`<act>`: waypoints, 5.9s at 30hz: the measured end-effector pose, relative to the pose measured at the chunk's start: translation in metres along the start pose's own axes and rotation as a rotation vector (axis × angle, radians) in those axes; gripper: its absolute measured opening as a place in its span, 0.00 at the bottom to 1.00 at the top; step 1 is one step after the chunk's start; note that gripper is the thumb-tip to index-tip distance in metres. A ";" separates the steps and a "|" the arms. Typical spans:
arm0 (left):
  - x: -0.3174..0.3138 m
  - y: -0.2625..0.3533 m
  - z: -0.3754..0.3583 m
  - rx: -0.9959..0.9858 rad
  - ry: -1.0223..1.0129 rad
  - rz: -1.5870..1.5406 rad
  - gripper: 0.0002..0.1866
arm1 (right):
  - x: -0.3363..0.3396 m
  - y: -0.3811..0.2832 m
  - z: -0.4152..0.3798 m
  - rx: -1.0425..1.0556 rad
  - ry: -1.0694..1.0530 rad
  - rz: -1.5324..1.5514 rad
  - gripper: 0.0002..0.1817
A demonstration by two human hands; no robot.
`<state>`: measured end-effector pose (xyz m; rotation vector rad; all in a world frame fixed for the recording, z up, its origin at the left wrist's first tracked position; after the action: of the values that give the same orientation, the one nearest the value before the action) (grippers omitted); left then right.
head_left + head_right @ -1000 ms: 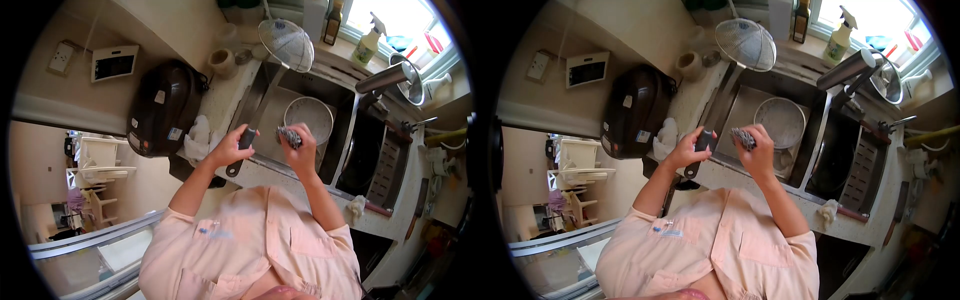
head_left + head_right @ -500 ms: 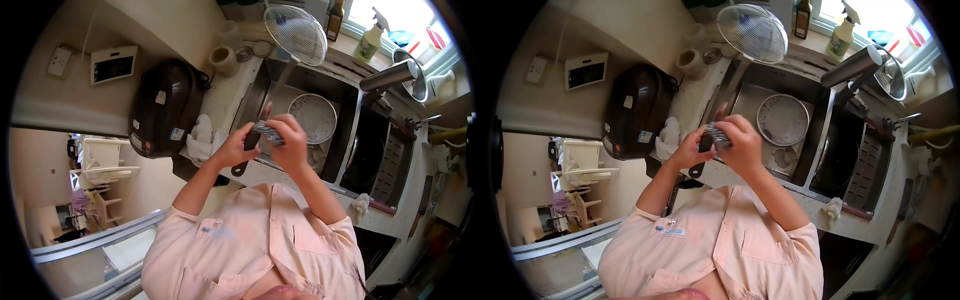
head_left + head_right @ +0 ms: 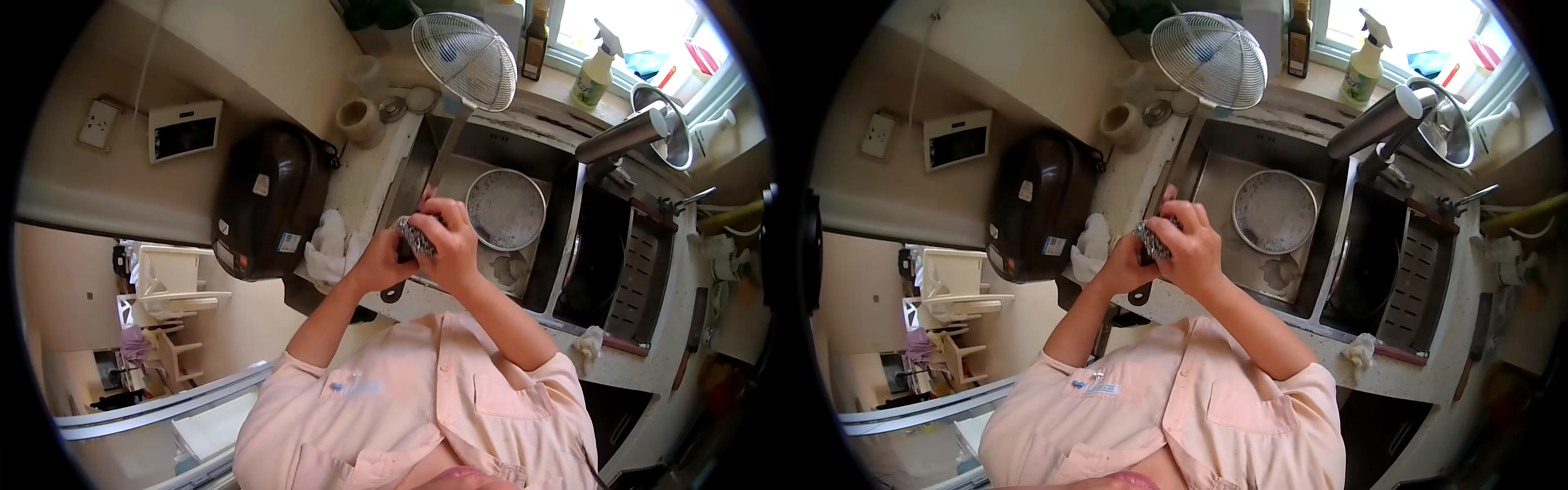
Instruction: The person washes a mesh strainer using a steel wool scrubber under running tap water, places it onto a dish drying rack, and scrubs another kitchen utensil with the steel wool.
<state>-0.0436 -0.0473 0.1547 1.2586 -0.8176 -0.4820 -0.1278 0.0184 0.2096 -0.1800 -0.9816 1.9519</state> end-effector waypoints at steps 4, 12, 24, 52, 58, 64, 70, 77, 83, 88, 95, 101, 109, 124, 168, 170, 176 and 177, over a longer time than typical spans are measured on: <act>-0.006 -0.011 -0.014 0.145 -0.043 0.064 0.22 | 0.009 0.017 0.010 -0.121 0.152 -0.025 0.17; -0.016 -0.028 -0.036 0.320 -0.147 0.128 0.24 | 0.025 0.095 0.031 -0.352 0.364 -0.057 0.13; -0.020 -0.044 -0.050 0.389 -0.237 -0.271 0.23 | -0.041 0.134 -0.025 -1.191 0.320 1.279 0.10; 0.030 -0.001 -0.041 0.185 0.328 0.923 0.10 | -0.001 0.074 -0.002 -0.333 0.073 0.009 0.11; 0.030 0.002 -0.038 0.181 0.320 0.924 0.09 | -0.006 0.036 -0.011 -0.411 -0.031 0.294 0.12; 0.026 0.016 -0.037 0.049 0.238 1.037 0.11 | -0.034 0.073 -0.036 -0.638 -0.154 0.416 0.10; 0.026 0.016 -0.033 -0.018 0.203 1.038 0.10 | -0.045 0.073 -0.039 -0.876 -0.234 0.469 0.10; 0.021 0.008 -0.034 0.037 0.142 0.959 0.08 | -0.038 0.085 -0.045 -0.923 -0.330 0.475 0.11; 0.021 0.007 -0.030 0.074 0.080 0.994 0.10 | -0.037 0.086 -0.043 -0.808 -0.274 0.524 0.12; 0.014 0.008 -0.031 -0.008 0.100 1.052 0.11 | -0.038 0.092 -0.050 -0.889 -0.250 0.426 0.12; 0.020 -0.002 -0.031 0.118 0.056 0.990 0.11 | -0.039 0.084 -0.042 -0.750 -0.270 0.505 0.12; 0.024 -0.001 -0.029 0.167 0.129 0.959 0.09 | -0.051 0.105 -0.062 -1.083 -0.109 0.705 0.12; 0.033 -0.010 -0.036 0.286 0.163 0.866 0.08 | -0.028 0.117 -0.068 -1.072 -0.003 1.044 0.18; 0.015 0.006 -0.031 0.021 0.044 1.046 0.09 | -0.034 0.093 -0.058 -0.886 -0.278 0.430 0.09; -0.006 0.004 -0.027 -0.072 -0.015 1.131 0.10 | -0.042 0.108 -0.106 -1.368 -0.064 0.689 0.08; 0.002 -0.005 -0.025 0.036 -0.060 1.083 0.10 | -0.042 0.109 -0.107 -1.351 -0.091 0.725 0.08; -0.007 -0.007 -0.024 -0.002 -0.042 1.110 0.11 | -0.042 0.118 -0.108 -1.274 -0.058 0.689 0.08; -0.009 -0.005 -0.023 -0.048 -0.002 1.141 0.11 | -0.044 0.119 -0.109 -1.296 -0.013 0.669 0.09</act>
<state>-0.0312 -0.0272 0.1452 0.5775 -1.3484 0.4185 -0.1289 0.0140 0.0422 -1.3428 -2.2682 1.5045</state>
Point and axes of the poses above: each hand's wrist, its own z-axis towards the middle knuckle, its own x-axis out of the back of the hand, y = z × x, the point moved 9 cm from there along z, towards the middle knuckle, and after that the axes turned 10 degrees about y, right-handed, at the moved point
